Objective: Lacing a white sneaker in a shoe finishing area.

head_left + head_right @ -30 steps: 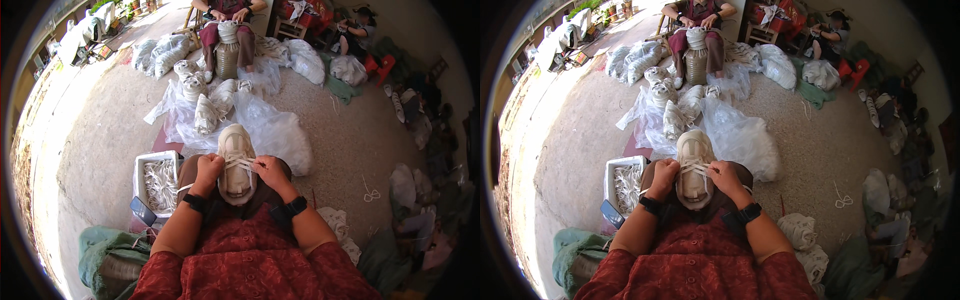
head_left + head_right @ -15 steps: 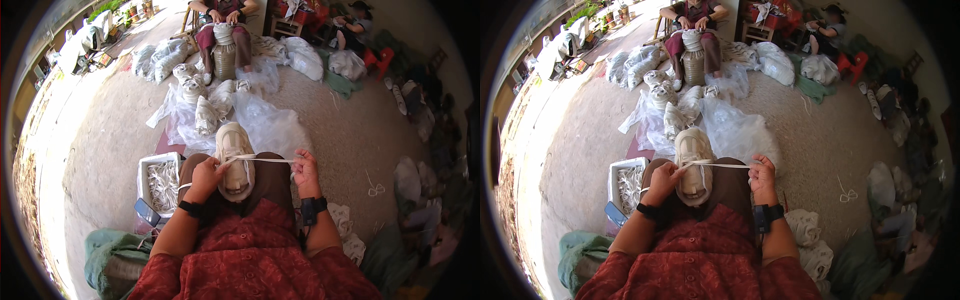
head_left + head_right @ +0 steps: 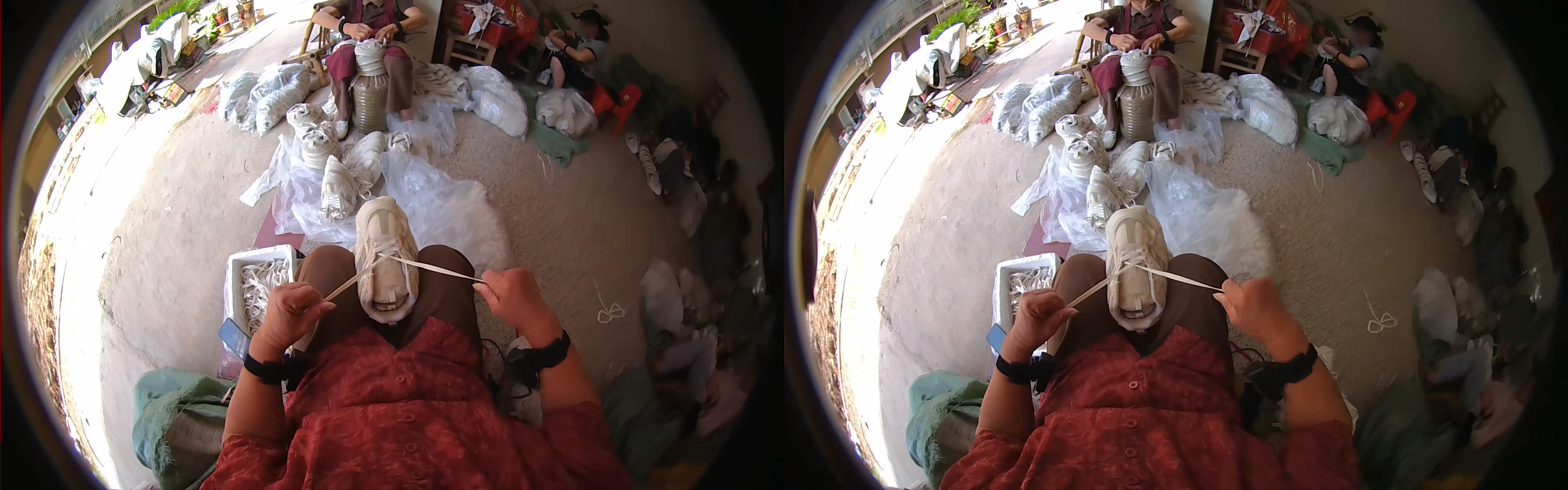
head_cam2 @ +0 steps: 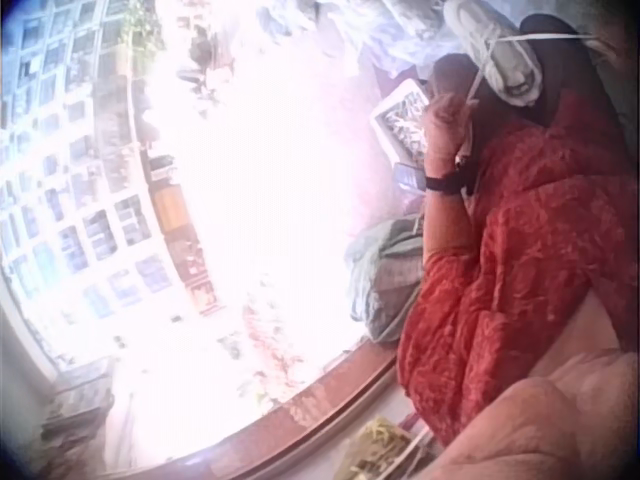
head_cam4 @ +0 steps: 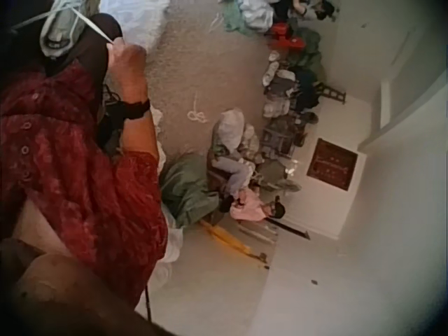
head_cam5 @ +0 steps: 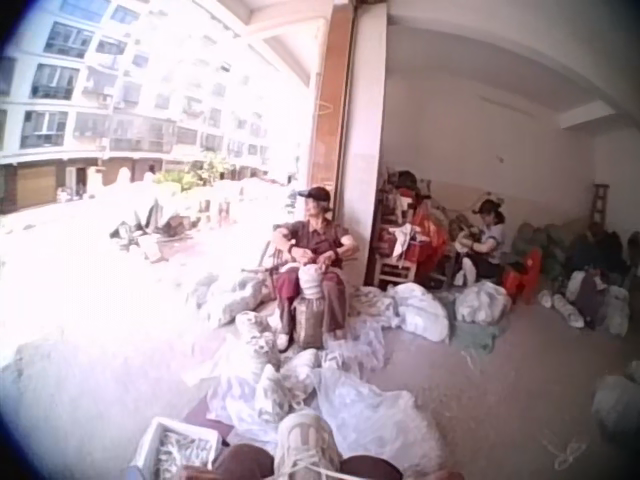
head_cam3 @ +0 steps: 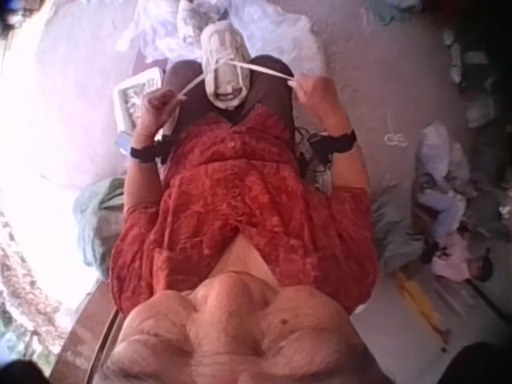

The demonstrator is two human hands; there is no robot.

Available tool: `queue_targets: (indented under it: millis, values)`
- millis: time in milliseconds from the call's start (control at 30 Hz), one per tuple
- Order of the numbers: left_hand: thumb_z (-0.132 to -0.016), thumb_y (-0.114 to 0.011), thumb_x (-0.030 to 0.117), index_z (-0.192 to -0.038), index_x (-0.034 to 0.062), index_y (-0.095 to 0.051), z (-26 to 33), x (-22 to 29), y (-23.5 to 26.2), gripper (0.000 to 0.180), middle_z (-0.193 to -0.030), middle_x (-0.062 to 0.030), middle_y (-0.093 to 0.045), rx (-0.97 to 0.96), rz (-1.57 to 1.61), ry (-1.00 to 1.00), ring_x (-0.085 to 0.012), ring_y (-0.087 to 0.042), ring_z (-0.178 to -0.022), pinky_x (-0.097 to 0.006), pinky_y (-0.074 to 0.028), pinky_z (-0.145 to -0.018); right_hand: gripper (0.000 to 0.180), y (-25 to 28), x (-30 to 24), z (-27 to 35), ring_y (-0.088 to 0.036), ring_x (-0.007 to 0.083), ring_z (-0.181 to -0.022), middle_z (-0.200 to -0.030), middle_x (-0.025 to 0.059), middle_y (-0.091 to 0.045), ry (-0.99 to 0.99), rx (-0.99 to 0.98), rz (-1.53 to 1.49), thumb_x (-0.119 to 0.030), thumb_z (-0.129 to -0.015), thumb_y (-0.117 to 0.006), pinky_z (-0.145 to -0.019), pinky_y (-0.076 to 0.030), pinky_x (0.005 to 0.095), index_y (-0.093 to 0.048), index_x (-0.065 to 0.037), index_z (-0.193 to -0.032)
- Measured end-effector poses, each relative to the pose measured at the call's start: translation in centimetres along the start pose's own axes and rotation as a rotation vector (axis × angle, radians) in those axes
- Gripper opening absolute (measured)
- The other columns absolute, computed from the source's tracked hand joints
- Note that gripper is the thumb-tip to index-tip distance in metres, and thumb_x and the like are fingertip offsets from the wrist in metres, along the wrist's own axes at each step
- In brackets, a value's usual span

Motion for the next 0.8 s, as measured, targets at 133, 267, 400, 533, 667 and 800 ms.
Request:
queue_targets:
  millis: [133,267,400,533,667,800]
  values:
    - [-0.071,-0.072,0.007,-0.075,0.0016,-0.063,0.1,-1.9,2.3,0.012,-0.065,-0.0089,-0.06,0.136,0.008,0.179,-0.0155,-0.055,-0.056,-0.029,-0.043,-0.053,0.02,-0.1,-2.5,1.4,-0.051,0.033,-0.048,-0.054,0.0151,-0.048,0.031,-0.178,0.274,-0.009,-0.084,-0.052,-0.043,-0.038,0.0398,-0.049,-0.002,-0.066]
    - [-0.075,-0.069,0.004,-0.084,-0.0011,-0.065,2.4,-7.4,3.6,0.011,-0.077,-0.0071,-0.065,0.223,-0.153,0.212,-0.0097,-0.057,-0.07,-0.025,-0.046,-0.063,0.019,-1.1,3.0,3.8,-0.053,0.0341,-0.053,-0.058,0.0157,-0.05,-0.081,-0.077,0.252,-0.011,-0.082,-0.054,-0.046,-0.04,0.0413,-0.05,-0.004,-0.065]
    - [-0.077,-0.064,-0.004,-0.085,-0.0008,-0.066,7.4,-12.3,7.2,0.009,-0.079,-0.0041,-0.066,0.299,0.099,0.318,-0.01,-0.059,-0.075,-0.024,-0.047,-0.066,0.01,1.8,8.5,6.8,-0.055,0.0346,-0.059,-0.063,0.0162,-0.053,-0.227,0.111,0.151,-0.011,-0.076,-0.062,-0.051,-0.042,0.0396,-0.057,-0.003,-0.073]
    - [-0.078,-0.064,-0.002,-0.084,0.0018,-0.068,15.7,-20.0,11.8,0.008,-0.074,-0.0031,-0.064,0.42,0.226,0.479,-0.0085,-0.057,-0.07,-0.022,-0.046,-0.065,0.01,5.4,10.8,10.2,-0.057,0.0337,-0.063,-0.068,0.0155,-0.057,-0.37,-0.02,0.184,-0.01,-0.073,-0.065,-0.056,-0.045,0.04,-0.061,-0.002,-0.079]
    - [-0.079,-0.065,0.005,-0.084,0.0058,-0.069,21.3,-21.8,15.1,0.006,-0.066,0.0,-0.061,0.471,0.189,0.71,-0.0051,-0.051,-0.057,-0.019,-0.04,-0.051,0.019,4.5,12.8,12.7,-0.058,0.0349,-0.088,-0.093,0.0185,-0.059,-0.53,-0.328,0.39,-0.008,-0.072,-0.067,-0.075,-0.047,0.0416,-0.062,0.0,-0.089]
    - [-0.08,-0.065,0.011,-0.087,0.0071,-0.068,24.6,-22.4,16.3,0.008,-0.062,0.0007,-0.059,0.55,0.186,0.884,-0.0027,-0.043,-0.046,-0.018,-0.03,-0.038,0.037,-1.5,9.3,6.4,-0.053,0.0378,-0.103,-0.11,0.0222,-0.054,-0.368,-0.192,0.085,-0.003,-0.071,-0.066,-0.088,-0.045,0.0398,-0.056,0.002,-0.106]
Point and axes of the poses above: each hand's wrist, its own z-axis away from the middle knuckle, its own y-axis out of the back of the hand, x = y × z, the point moved 7 cm from there along -z, towards the middle knuckle
